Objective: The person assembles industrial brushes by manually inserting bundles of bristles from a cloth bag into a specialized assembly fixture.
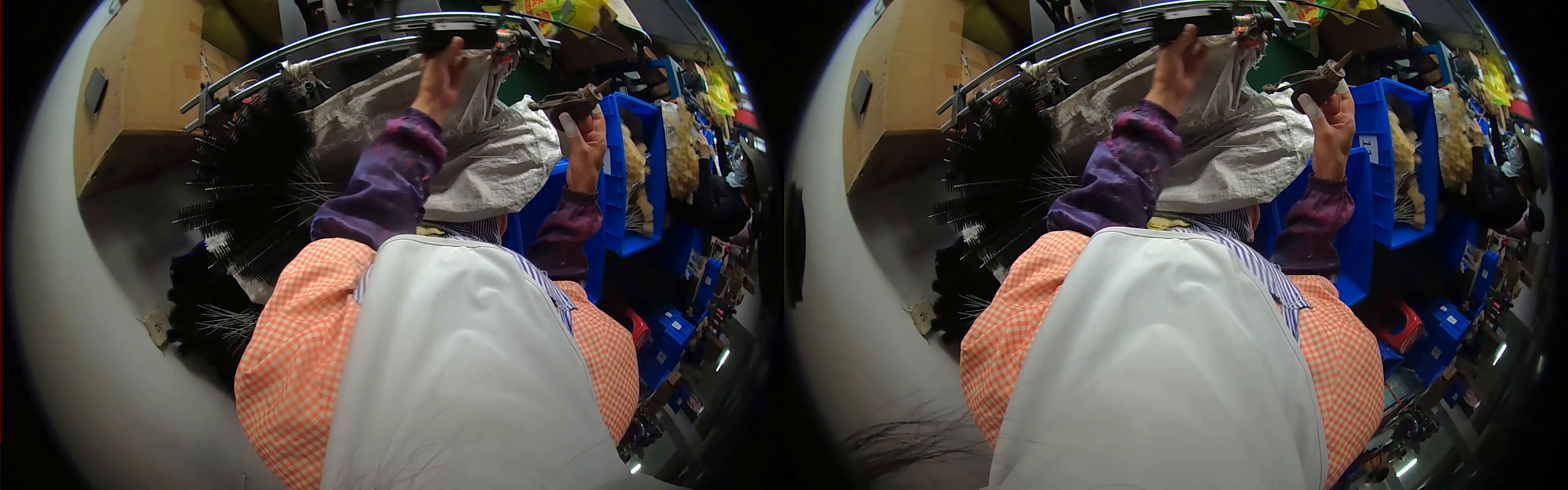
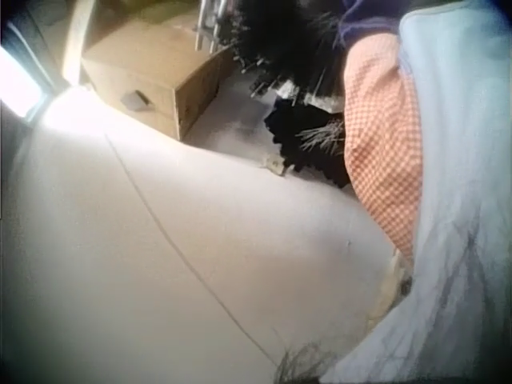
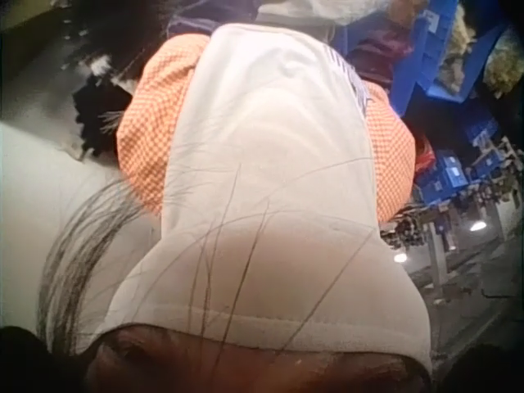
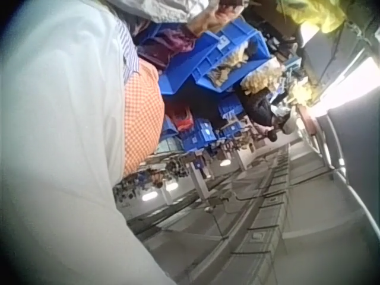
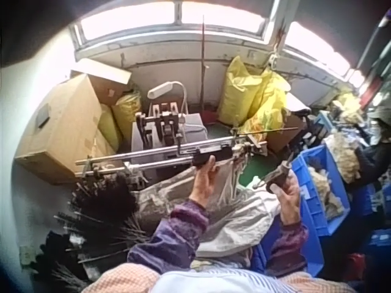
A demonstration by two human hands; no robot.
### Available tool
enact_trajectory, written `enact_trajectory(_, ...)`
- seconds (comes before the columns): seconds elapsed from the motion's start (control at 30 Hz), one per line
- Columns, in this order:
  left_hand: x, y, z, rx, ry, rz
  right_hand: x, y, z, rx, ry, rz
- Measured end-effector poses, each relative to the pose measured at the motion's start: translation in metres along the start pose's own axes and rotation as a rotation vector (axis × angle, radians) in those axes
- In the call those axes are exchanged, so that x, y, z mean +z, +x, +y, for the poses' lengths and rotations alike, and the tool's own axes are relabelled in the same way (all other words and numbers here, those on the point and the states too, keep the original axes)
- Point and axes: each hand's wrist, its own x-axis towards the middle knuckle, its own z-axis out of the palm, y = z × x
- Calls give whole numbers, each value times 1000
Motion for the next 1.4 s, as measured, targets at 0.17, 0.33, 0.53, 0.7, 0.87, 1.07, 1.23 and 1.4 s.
enact_trajectory(0.17, -66, -16, 76, 176, -29, -127, -15, -6, 12, 25, 8, 35)
enact_trajectory(0.33, -57, -26, 76, 182, 57, -112, -9, -2, 33, 76, 46, -54)
enact_trajectory(0.53, -3, -7, 4, -33, 197, 2, 20, 0, 25, 67, 100, -82)
enact_trajectory(0.7, -45, -4, 30, 102, 15, -174, 2, -6, 28, 71, 91, -43)
enact_trajectory(0.87, -53, -33, 92, 260, 31, -111, -23, -10, 41, 137, 26, 17)
enact_trajectory(1.07, -25, -11, 15, 19, 116, -57, -17, -6, 42, 131, 44, -3)
enact_trajectory(1.23, -19, -1, 9, -4, 79, -242, -10, -11, 42, 130, 74, 5)
enact_trajectory(1.4, -50, -29, 80, 167, 97, -193, -22, -11, 52, 159, 75, -5)
